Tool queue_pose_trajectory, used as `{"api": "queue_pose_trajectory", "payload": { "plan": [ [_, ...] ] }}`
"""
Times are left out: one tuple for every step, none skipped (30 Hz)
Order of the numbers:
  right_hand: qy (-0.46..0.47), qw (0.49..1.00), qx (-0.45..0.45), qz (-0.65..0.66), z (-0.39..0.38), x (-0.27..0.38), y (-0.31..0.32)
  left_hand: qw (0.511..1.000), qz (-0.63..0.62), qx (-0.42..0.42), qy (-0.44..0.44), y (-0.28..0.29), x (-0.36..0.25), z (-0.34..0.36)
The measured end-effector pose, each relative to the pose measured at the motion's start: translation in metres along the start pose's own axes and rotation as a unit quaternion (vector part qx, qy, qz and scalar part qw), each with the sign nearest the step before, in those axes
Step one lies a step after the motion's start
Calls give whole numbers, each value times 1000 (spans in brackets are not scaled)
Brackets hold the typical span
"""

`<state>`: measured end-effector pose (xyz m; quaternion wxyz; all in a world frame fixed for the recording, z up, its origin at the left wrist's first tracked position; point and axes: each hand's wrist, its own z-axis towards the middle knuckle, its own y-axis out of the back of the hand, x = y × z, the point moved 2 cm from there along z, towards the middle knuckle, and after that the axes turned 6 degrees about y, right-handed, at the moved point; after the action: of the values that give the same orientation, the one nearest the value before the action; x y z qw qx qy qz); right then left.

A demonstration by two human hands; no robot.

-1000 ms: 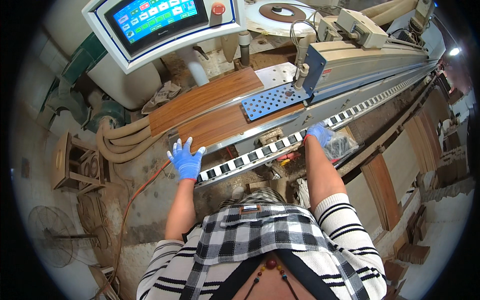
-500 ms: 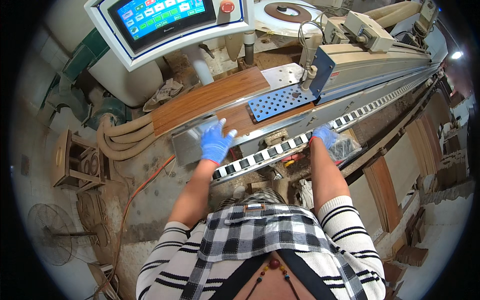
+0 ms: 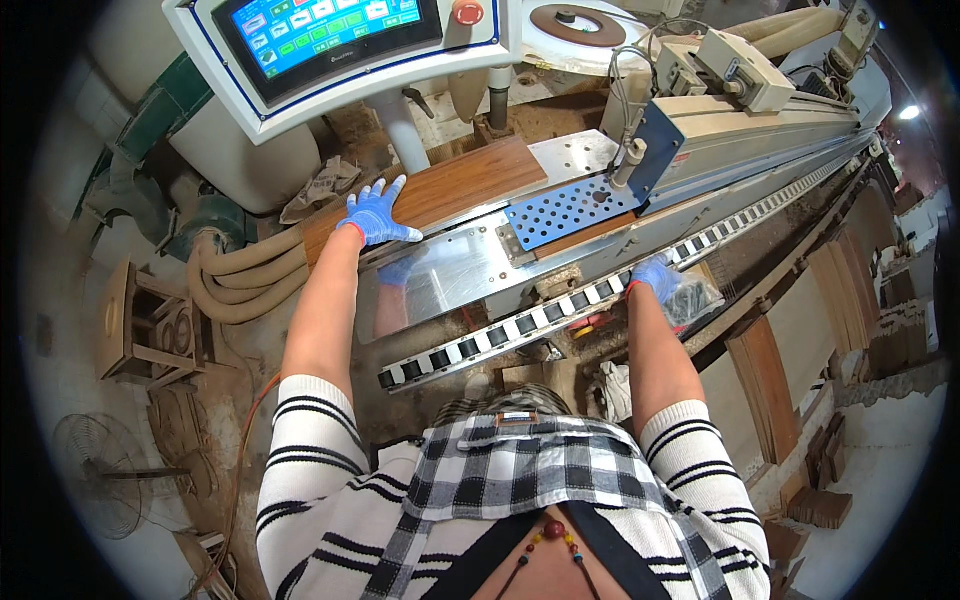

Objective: The person operates a CNC woodworking machine, placing wooden planks onto the machine bed and adjusting their position. They wear blue gloves and use both hands to align the wood before the machine processes it. The person repeats this process for multiple planks throughout the clip.

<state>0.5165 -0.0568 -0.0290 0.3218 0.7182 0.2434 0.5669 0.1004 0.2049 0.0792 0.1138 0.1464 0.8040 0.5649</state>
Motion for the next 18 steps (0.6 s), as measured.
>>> {"api": "queue_pose_trajectory", "payload": {
  "plan": [
    [-3,1000,-1,1,-1,0,0,1000,0,1,-6,2,-2,-3],
    [-4,1000,-2,1,-2,1,1,1000,-1,2,-11,4,-3,-6],
    [-5,1000,-2,2,-4,2,2,1000,-6,-1,-8,5,-5,-11],
    [-6,1000,-2,2,-5,3,4,1000,-12,-3,-5,4,-7,-16],
    [-7,1000,-1,9,-7,4,6,1000,-17,-5,-1,3,-7,-22],
    [-8,1000,0,15,-9,5,6,999,-27,-24,2,-1,-5,-30],
    [-9,1000,1,21,-10,5,8,999,-38,-34,7,-3,-3,-41],
    [-5,1000,3,22,-10,5,10,998,-49,-43,10,-5,1,-53],
    [0,1000,6,23,-10,4,11,997,-60,-52,13,-8,7,-64],
    [4,1000,11,24,-11,4,12,996,-67,-61,19,-15,17,-77],
    [9,1000,15,20,-13,5,13,995,-69,-65,25,-18,26,-93],
    [13,1000,19,16,-16,6,14,995,-71,-69,31,-23,36,-109],
    [19,1000,20,11,-17,7,15,994,-75,-74,35,-28,45,-124],
    [12,1000,23,13,-16,7,14,994,-73,-71,33,-32,50,-139],
    [4,1000,21,14,-12,5,11,995,-71,-68,31,-36,54,-153],
    [-2,1000,20,15,-8,4,7,996,-61,-63,24,-40,56,-166],
    [-8,1000,19,17,-6,2,4,997,-51,-62,6,-43,57,-176],
    [-14,1000,16,12,-4,-1,1,998,-41,-54,-2,-46,54,-184]
  ]
}}
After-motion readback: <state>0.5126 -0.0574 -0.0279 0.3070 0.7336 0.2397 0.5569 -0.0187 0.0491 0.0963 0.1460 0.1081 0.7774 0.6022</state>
